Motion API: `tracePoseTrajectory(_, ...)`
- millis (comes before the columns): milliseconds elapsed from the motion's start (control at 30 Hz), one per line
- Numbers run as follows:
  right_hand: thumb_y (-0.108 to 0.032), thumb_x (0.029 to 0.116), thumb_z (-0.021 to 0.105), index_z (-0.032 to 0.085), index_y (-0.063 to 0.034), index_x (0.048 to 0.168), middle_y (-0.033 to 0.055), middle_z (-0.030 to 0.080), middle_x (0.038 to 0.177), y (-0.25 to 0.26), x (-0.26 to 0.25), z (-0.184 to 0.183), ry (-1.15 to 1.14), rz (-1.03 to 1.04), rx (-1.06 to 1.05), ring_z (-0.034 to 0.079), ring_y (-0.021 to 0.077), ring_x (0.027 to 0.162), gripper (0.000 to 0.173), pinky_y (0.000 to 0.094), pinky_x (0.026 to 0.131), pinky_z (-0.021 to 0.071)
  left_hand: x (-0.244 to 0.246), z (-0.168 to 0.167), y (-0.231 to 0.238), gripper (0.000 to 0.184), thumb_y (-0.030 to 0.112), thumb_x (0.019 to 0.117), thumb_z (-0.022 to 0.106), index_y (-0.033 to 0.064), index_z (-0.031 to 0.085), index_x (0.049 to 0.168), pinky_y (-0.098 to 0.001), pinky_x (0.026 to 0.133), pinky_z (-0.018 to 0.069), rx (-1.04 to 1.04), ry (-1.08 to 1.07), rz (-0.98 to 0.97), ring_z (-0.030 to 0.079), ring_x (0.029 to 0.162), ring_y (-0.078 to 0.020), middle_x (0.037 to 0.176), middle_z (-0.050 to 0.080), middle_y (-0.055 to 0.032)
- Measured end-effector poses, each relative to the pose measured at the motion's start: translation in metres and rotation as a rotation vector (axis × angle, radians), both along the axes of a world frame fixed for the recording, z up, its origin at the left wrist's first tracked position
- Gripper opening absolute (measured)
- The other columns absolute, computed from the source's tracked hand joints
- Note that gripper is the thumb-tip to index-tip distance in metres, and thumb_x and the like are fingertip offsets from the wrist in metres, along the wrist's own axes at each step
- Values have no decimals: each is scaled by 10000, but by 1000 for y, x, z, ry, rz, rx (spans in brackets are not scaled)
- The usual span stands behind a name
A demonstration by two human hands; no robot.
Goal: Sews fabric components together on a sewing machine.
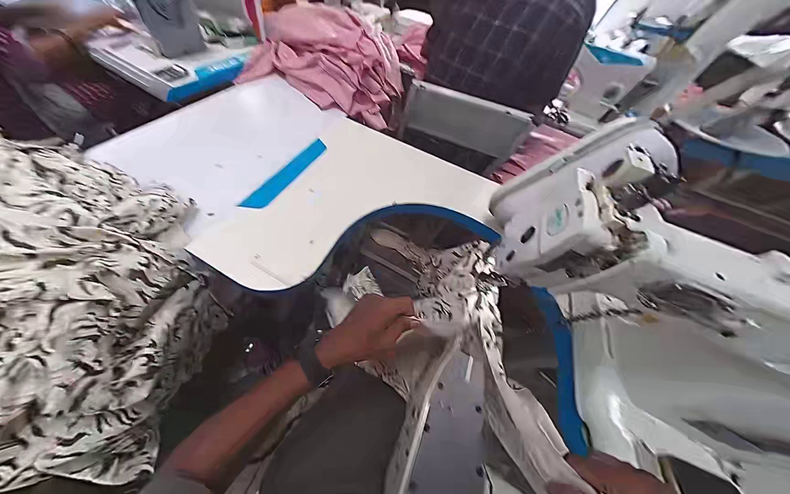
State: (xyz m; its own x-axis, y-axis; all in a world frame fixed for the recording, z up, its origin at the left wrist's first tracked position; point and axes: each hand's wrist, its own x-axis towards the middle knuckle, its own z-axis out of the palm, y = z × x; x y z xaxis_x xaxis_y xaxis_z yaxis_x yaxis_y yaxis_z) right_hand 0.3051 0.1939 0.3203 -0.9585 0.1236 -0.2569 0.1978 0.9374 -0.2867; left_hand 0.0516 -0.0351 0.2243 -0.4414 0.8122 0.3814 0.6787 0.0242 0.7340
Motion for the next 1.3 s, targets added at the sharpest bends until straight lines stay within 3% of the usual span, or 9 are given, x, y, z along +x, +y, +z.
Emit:
tracePoseTrajectory(167, -280, 835, 702, 694, -85, 665, 76, 614, 575, -56, 17, 1, 230, 75, 74, 636, 300, 575, 259, 466, 509, 479, 108, 1, 6, 304, 229, 973, 546, 62, 660, 746, -386, 392, 433, -11, 269, 280, 574, 422, -232, 484, 521, -55)
tracePoseTrajectory(300, -241, 878, 710, 715, -1, 787, 168, 626, 620, -47, 18, 20, 6, -148, 272, 661, 419, 626, 256, 560, 517, 477, 122, -5, 8, 282, 193, 955, 539, 44, 775, 911, -368, 375, 411, 57, 113, 273, 545, 398, -210, 478, 524, -46)
tracePoseTrajectory(400, -178, 896, 667, 705, -36, 714, 109, 624, 583, -99, -5, 29, 116, 29, 210, 662, 306, 563, 234, 446, 463, 497, 122, -7, 4, 289, 175, 929, 538, 43, 783, 1006, -353, 351, 363, 30, 95, 206, 495, 367, -204, 457, 474, -27)
tracePoseTrajectory(500, -123, 858, 657, 700, -71, 680, 85, 623, 574, -136, -35, 2, 56, 192, 98, 681, 296, 621, 191, 421, 500, 503, 118, -11, 4, 219, 116, 834, 572, 78, 568, 618, -369, 353, 374, 28, 119, 202, 520, 384, -220, 462, 461, -47)
tracePoseTrajectory(567, -130, 886, 644, 720, -62, 711, 92, 654, 609, -129, -49, -2, -56, 249, 131, 688, 325, 705, 203, 485, 650, 494, 106, -19, 12, 249, 108, 823, 577, 86, 535, 578, -360, 351, 362, 72, 79, 187, 517, 381, -208, 458, 462, -48)
tracePoseTrajectory(667, -162, 938, 610, 719, -70, 731, 81, 667, 623, -121, -57, 1, -136, 254, 138, 686, 303, 726, 251, 499, 765, 455, 96, -28, 22, 252, 107, 848, 545, 82, 542, 597, -353, 354, 334, 126, -33, 137, 489, 371, -196, 448, 442, -49)
tracePoseTrajectory(833, -204, 949, 616, 700, -35, 726, 129, 642, 595, -109, -72, 11, -174, 199, 166, 673, 318, 610, 292, 477, 633, 504, 78, -33, 48, 281, 150, 919, 496, 84, 578, 659, -331, 366, 326, 198, -129, 180, 462, 372, -170, 445, 420, -30)
tracePoseTrajectory(967, -169, 916, 646, 688, -52, 739, 95, 615, 559, -108, -72, 8, -100, 146, 222, 663, 271, 557, 216, 415, 552, 510, 83, -11, 42, 227, 147, 883, 544, 49, 711, 765, -424, 366, 407, -22, -126, 198, 539, 383, -263, 453, 475, -69)
tracePoseTrajectory(1300, -92, 765, 699, 677, -48, 759, 85, 566, 523, -110, -77, 8, -20, 23, 285, 615, 272, 467, 49, 410, 424, 440, 51, -7, 32, 246, 125, 1001, 499, 0, 693, 918, -482, 557, 459, -90, -556, -250, 602, 582, -282, 633, 590, -123)
